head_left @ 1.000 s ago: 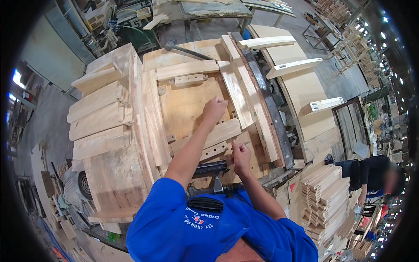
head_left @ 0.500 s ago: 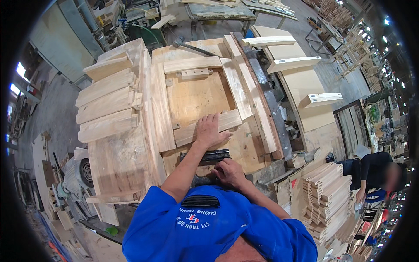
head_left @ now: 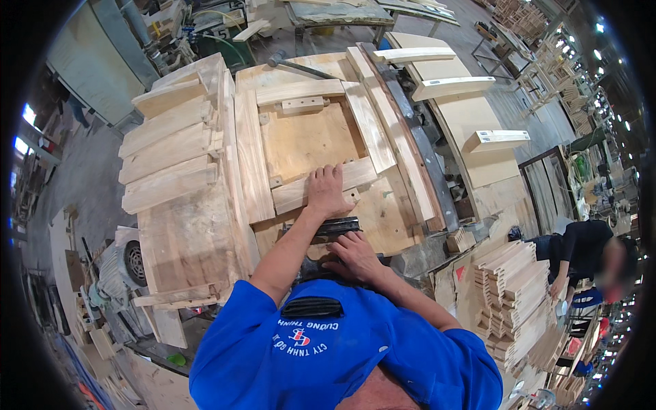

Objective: The person assembles wooden frames by aligning pre-cut pieces and securing them with a pneumatic nail gun. They repeatedly pick up frame components, position them on a workbench, and fasten joints before stacking completed frames.

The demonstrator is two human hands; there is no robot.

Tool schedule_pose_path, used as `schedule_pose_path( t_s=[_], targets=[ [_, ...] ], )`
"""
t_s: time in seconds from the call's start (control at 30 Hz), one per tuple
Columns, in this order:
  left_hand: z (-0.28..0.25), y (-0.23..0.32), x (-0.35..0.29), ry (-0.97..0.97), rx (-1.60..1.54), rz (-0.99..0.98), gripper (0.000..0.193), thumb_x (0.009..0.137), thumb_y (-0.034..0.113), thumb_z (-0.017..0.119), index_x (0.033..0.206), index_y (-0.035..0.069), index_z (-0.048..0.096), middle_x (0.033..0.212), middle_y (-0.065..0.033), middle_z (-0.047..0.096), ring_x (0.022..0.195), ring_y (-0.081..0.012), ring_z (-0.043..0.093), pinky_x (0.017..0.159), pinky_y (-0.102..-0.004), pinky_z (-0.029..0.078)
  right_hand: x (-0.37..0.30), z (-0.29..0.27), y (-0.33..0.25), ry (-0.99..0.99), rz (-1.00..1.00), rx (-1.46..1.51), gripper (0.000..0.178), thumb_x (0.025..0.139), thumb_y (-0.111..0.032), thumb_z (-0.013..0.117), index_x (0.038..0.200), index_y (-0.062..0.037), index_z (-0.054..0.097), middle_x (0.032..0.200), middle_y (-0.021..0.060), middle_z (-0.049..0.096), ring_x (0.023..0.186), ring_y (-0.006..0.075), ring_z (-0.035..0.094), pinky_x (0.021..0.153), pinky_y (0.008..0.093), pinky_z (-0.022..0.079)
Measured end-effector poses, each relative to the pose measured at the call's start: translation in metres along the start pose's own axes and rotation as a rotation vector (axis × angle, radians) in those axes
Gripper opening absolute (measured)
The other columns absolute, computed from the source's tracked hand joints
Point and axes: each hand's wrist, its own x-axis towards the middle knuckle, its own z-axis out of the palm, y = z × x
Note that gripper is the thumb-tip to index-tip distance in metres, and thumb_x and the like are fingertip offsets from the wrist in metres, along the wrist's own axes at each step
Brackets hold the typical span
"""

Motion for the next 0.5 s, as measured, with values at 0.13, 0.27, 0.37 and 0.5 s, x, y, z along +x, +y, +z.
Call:
schedule_pose_path(
  t_s=[0.13, 0.27, 0.37, 0.5],
  targets=[
    [0.002, -0.002, -0.001, 0.034, -0.036, 0.013, 0.108, 0.059, 0.055, 0.086, 0.144, 0.0, 0.047, 0.126, -0.0193, 0.056, 0.119, -0.0367, 0.053, 0.107, -0.0477, 0.039, -0.004, 0.001, 0.002, -0.029, 0.021, 0.002, 0.039, 0.086, -0.046, 0.076, 0.103, -0.011, 0.066, 0.097, 0.0075, 0.063, 0.095, 0.0279, 0.057, 0.086, 0.0421, 0.044],
    [0.0, 0.001, 0.0, 0.001, -0.027, 0.013, 0.109, 0.059, 0.055, 0.086, 0.144, 0.0, 0.046, 0.127, -0.0191, 0.055, 0.12, -0.0366, 0.052, 0.107, -0.0484, 0.039, -0.003, 0.006, 0.01, -0.025, 0.036, 0.015, 0.038, 0.087, -0.045, 0.076, 0.103, -0.0113, 0.068, 0.096, 0.0078, 0.064, 0.094, 0.0283, 0.058, 0.085, 0.0423, 0.045],
    [-0.003, -0.002, 0.0, -0.009, -0.012, -0.006, 0.109, 0.058, 0.054, 0.087, 0.144, 0.001, 0.046, 0.127, -0.019, 0.055, 0.12, -0.0365, 0.052, 0.107, -0.0487, 0.039, 0.003, 0.002, 0.006, -0.071, 0.045, 0.023, 0.037, 0.087, -0.041, 0.078, 0.108, -0.012, 0.07, 0.1, 0.0077, 0.067, 0.096, 0.0284, 0.059, 0.087, 0.0417, 0.046],
    [-0.002, -0.003, -0.001, -0.005, -0.014, -0.012, 0.111, 0.057, 0.055, 0.087, 0.144, 0.001, 0.046, 0.126, -0.0189, 0.055, 0.119, -0.0365, 0.052, 0.107, -0.0489, 0.039, 0.002, 0.003, 0.009, -0.063, 0.047, 0.045, 0.035, 0.087, -0.041, 0.078, 0.106, -0.0122, 0.071, 0.1, 0.008, 0.067, 0.097, 0.029, 0.059, 0.088, 0.0422, 0.046]
  ],
)
